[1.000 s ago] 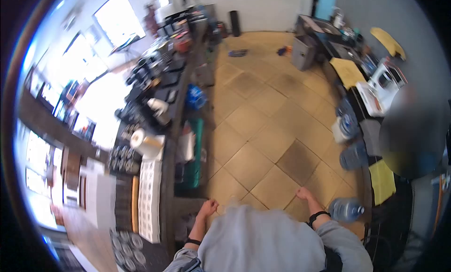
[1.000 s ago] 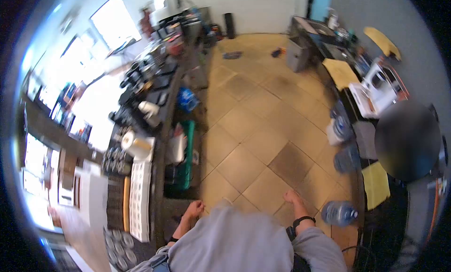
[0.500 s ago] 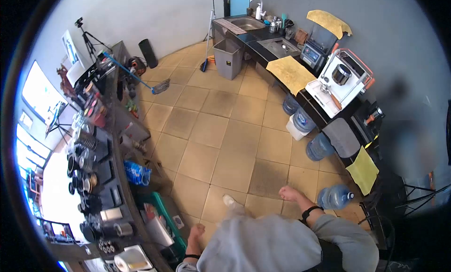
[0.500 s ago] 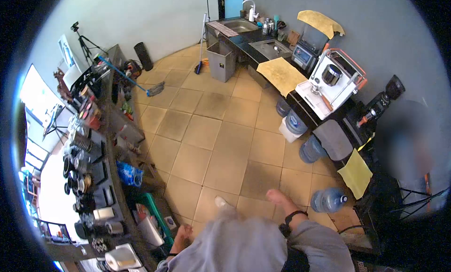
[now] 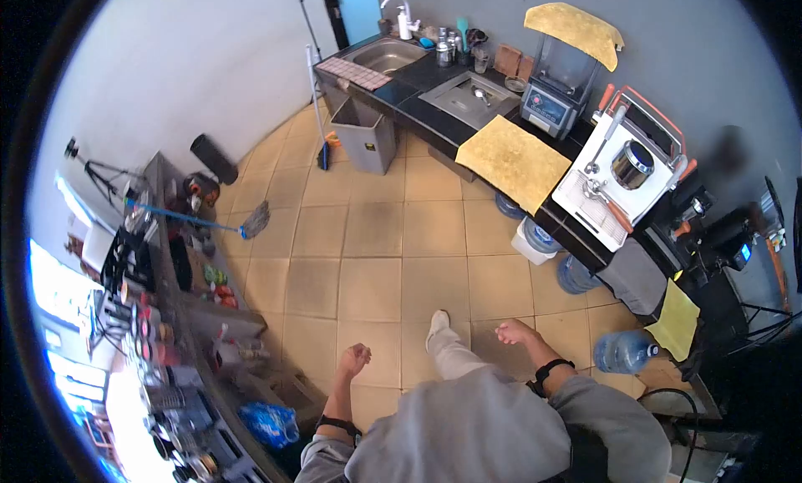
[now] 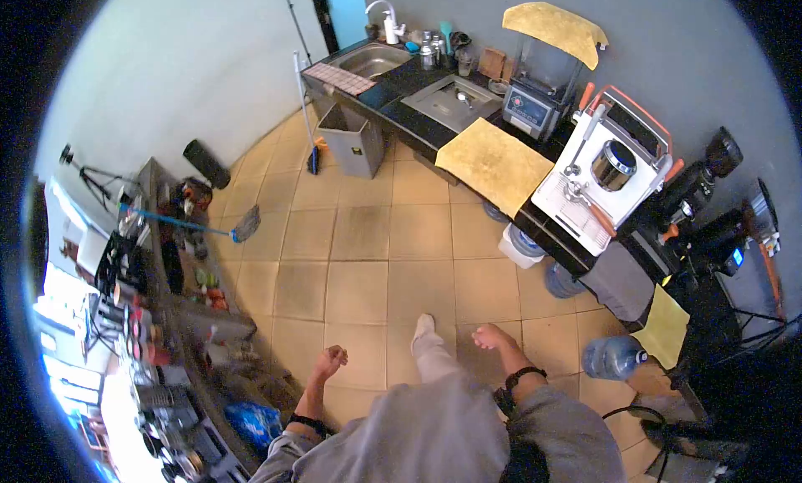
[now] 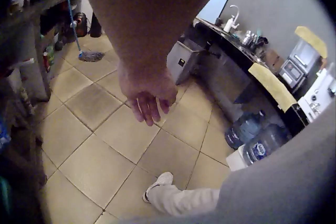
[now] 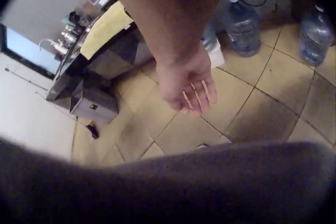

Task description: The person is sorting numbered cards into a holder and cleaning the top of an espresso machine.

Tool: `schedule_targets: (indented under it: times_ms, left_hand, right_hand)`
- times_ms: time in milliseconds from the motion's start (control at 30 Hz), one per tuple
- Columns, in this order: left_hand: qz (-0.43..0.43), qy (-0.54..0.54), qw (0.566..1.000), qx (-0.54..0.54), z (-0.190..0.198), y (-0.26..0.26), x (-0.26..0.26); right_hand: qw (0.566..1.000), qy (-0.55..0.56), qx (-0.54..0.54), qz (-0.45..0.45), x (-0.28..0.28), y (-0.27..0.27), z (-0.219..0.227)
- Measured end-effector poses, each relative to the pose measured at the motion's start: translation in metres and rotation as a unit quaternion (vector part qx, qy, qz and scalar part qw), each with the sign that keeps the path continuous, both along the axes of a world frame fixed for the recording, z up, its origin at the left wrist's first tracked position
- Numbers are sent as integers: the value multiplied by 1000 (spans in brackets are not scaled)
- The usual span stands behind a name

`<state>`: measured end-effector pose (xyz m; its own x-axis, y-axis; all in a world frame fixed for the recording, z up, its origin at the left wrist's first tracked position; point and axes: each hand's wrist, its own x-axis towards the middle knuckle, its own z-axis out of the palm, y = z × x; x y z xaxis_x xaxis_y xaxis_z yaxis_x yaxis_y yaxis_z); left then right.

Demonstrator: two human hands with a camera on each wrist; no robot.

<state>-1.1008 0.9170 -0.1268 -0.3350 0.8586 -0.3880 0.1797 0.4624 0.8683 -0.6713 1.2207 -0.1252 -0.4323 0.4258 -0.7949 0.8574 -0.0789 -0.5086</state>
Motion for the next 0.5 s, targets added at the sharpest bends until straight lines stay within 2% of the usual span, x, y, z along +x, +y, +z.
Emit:
schedule_targets:
  times_ms: [67, 100, 133, 167, 200, 233, 267, 333, 367, 433, 467, 500]
  left_hand:
    - [-30, 4, 999, -20, -4, 35, -31]
    - [-8, -40, 999, -25, -27, 46, -51]
    - [11, -83, 996, -41, -38, 49, -71]
    - [4, -78, 996, -49, -39, 58, -89]
    - [24, -121, 990, -63, -41, 69, -105]
    - [47, -168, 981, -79, -38, 81, -113]
    - [42, -173, 980, -84, -36, 95, -118]
    - [43, -56, 974, -213, -18, 125, -128]
    - [39, -58, 974, -216, -21, 140, -139]
    - [-102, 40, 971, -214, -38, 162, -165]
    - [-107, 38, 970, -214, -47, 180, -184]
    - [-155, 20, 968, -197, -61, 195, -203]
  right_hand:
    - [998, 16, -45, -33, -13, 41, -32]
    - [971, 143, -168, -96, -10, 68, -70]
    - [891, 252, -333, -179, -8, 95, -108]
    - [787, 306, -484, -230, -6, 123, -146]
    - [782, 310, -487, -237, -22, 132, -153]
    - [909, 300, -221, -188, -42, 142, -151]
    - [956, 258, 68, -119, -62, 159, -148]
    - [976, 168, 126, -64, -111, 187, -80]
    - [980, 122, 151, -35, -139, 199, -31]
    - [980, 125, 156, -22, -171, 223, -7]
    - [977, 133, 165, -8, -190, 239, 4]
    - [978, 128, 164, -13, -207, 253, 22]
